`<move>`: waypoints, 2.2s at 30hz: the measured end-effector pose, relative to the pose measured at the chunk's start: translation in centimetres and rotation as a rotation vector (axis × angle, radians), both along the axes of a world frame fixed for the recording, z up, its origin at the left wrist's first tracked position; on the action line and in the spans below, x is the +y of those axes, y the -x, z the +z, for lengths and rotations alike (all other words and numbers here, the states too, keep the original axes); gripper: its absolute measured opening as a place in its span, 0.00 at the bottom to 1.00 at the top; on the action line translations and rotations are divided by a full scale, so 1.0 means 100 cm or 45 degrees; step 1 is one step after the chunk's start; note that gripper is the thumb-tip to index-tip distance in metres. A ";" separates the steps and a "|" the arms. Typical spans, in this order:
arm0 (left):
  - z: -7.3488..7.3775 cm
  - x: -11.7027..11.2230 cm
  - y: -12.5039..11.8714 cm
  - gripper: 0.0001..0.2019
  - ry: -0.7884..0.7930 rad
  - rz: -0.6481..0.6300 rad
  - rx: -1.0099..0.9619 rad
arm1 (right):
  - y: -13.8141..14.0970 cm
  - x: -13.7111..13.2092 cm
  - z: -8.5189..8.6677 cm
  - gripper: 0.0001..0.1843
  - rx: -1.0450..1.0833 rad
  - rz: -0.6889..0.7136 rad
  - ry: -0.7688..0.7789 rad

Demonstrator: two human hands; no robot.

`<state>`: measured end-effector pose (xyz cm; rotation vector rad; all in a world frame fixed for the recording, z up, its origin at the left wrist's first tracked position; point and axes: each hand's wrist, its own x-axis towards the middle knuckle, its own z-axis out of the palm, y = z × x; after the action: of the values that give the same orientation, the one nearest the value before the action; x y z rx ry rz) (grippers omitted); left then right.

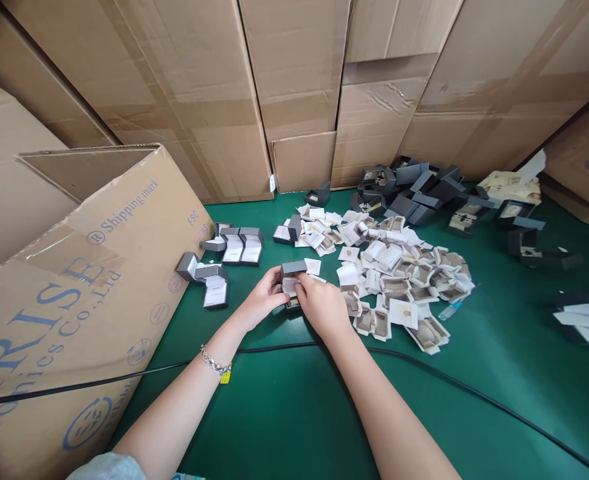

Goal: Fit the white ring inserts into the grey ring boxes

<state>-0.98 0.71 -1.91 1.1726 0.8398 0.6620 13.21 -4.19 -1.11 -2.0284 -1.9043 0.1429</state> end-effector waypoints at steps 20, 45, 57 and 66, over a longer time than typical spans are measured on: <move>-0.007 0.001 -0.001 0.35 -0.066 0.055 0.093 | 0.010 -0.005 0.004 0.13 -0.293 0.038 0.001; -0.012 0.008 -0.002 0.16 0.227 0.319 -0.169 | 0.012 -0.009 0.012 0.20 -0.384 0.345 -0.101; -0.006 0.005 -0.004 0.12 0.259 0.373 -0.195 | 0.011 -0.011 0.021 0.25 -0.337 0.393 0.107; -0.005 0.006 -0.004 0.13 0.265 0.295 -0.190 | 0.012 -0.010 0.019 0.27 -0.316 0.324 0.165</move>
<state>-0.63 1.29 -2.41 0.8354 0.9021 0.8198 12.05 -5.19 0.83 -1.9518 -2.3614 0.0822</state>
